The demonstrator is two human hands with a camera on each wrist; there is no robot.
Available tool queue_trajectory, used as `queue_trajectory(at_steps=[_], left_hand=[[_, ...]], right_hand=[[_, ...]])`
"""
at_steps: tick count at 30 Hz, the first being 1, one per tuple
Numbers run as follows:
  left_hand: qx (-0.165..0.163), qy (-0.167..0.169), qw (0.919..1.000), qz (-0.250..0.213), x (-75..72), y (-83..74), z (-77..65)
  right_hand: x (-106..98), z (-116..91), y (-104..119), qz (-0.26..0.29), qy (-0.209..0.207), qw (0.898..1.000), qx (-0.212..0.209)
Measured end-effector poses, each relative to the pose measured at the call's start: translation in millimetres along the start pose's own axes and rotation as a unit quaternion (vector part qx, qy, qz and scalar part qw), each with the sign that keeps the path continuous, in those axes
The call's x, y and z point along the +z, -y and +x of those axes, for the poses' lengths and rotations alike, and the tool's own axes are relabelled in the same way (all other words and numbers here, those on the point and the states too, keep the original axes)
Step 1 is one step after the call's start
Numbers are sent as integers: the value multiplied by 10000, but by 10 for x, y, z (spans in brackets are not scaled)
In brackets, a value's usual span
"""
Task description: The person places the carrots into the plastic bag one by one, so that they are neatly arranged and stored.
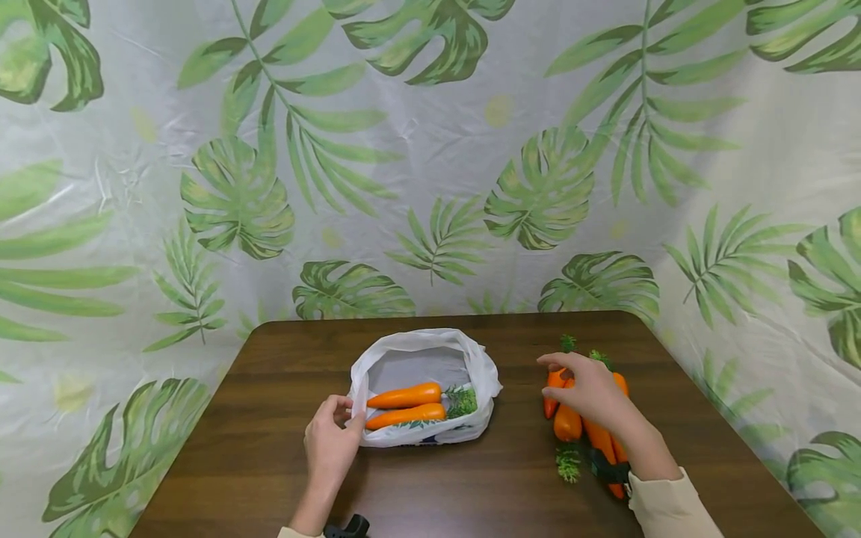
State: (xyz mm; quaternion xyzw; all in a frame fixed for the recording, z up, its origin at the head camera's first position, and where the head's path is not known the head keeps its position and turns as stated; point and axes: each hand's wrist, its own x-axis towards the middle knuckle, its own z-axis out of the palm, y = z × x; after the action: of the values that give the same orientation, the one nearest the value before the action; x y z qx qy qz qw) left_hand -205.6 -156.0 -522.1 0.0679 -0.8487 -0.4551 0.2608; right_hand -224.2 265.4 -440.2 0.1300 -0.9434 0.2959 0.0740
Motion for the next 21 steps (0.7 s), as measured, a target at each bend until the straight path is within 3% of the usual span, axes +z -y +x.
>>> queue_trajectory(at_steps=[9,21], left_hand=[[29,-15,10000,4,-13,-6,4],[7,6,10000,-55,-31,-30,-6]], right_hand=[[33,-208,-180,144,219,9982,542],[298,-311,-270,-686,-241,9958,554]])
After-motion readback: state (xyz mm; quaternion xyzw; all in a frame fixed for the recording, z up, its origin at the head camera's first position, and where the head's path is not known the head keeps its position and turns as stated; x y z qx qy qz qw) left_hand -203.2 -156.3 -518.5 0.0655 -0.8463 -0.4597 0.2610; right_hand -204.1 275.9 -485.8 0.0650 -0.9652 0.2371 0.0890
